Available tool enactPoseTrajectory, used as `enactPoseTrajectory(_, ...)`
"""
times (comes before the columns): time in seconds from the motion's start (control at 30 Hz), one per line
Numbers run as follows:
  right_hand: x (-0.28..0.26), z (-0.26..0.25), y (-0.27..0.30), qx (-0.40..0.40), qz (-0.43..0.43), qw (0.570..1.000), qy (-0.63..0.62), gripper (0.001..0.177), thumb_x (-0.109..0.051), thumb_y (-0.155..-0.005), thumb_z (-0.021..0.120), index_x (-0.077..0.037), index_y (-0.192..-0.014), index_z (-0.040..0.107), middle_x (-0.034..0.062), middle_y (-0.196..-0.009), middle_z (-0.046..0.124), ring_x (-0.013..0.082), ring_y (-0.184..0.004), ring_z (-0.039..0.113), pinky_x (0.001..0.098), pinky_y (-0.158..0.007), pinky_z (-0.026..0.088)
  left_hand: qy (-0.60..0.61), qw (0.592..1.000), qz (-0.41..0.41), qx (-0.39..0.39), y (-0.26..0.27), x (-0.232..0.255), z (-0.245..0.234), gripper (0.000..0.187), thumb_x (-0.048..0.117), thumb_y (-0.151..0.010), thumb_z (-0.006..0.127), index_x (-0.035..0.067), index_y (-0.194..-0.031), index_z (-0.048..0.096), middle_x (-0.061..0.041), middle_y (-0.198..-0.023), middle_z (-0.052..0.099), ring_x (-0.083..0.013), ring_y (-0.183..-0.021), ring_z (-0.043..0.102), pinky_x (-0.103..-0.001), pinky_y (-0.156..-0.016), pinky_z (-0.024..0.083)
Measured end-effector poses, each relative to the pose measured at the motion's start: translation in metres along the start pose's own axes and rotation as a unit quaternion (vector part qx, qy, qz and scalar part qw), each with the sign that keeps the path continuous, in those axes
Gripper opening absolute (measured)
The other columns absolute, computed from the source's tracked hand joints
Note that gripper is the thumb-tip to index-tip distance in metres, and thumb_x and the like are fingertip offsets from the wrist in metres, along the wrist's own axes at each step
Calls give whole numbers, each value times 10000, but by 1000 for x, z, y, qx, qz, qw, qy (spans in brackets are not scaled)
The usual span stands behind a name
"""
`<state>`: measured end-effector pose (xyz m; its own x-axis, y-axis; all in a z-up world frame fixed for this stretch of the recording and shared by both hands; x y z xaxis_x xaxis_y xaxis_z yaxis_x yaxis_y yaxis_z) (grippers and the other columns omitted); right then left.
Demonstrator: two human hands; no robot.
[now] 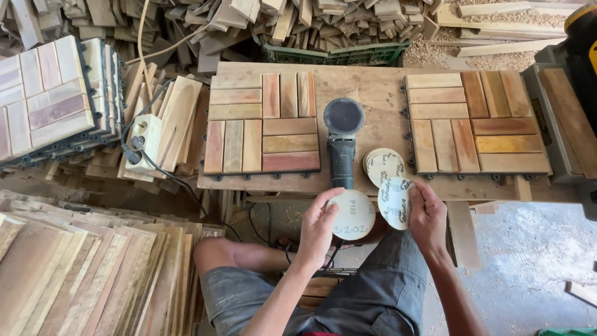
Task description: The person prepares a sanding disc and attaches it to an angle grinder. They then use the angle grinder to sand the surface of a wooden tile composed of smaller rectangular pieces arranged in a herringbone pattern.
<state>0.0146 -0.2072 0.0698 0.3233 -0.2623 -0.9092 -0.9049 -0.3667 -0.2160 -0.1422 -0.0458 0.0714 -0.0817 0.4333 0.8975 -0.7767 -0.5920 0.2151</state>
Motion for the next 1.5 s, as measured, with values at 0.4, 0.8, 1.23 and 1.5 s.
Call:
enactPoseTrajectory(0.4,-2,6,11,-53,-31,997,45,220,-80,-1053,561,-35,-1135,760,198,-747,672,170,-723,562,409,-660,514,-46,996,-12,-70,5,3,8,342,293,-1065,556,73,-1285,698,-232,-1095,726,-256,-936,722,-448,-868,613)
enactPoseTrajectory(0.8,-8,19,24,-90,-24,996,-13,246,-236,-1021,613,-84,-1152,756,124,-634,683,133,-616,577,359,-610,537,-60,996,-49,-40,7,2,7,385,371,-1034,634,-4,-1097,696,-181,-874,742,-201,-752,717,-371,-682,644)
enactPoseTrajectory(1.23,3,29,40,-178,108,972,-110,262,-92,-861,807,1,-1104,773,180,-709,748,223,-565,722,385,-573,631,-38,988,-103,108,6,26,-5,478,468,-1013,579,56,-1231,683,-85,-998,729,-174,-931,670,-420,-914,596)
enactPoseTrajectory(1.5,16,2,-43,-68,169,978,-105,284,-123,-1009,643,46,-1234,674,140,-777,661,196,-616,646,339,-583,605,-41,983,-119,134,-4,22,-21,452,485,-978,565,94,-1155,707,-48,-999,728,-174,-947,670,-385,-842,540)
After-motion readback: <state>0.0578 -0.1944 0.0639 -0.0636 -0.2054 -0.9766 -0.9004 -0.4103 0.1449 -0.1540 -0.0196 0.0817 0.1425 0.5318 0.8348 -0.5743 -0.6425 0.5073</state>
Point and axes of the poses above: each hand's wrist, its own y-axis away from the middle knuckle, its own z-axis out of the palm, x = y × z, the point moved 1 cm from there along -y, towards the middle knuckle
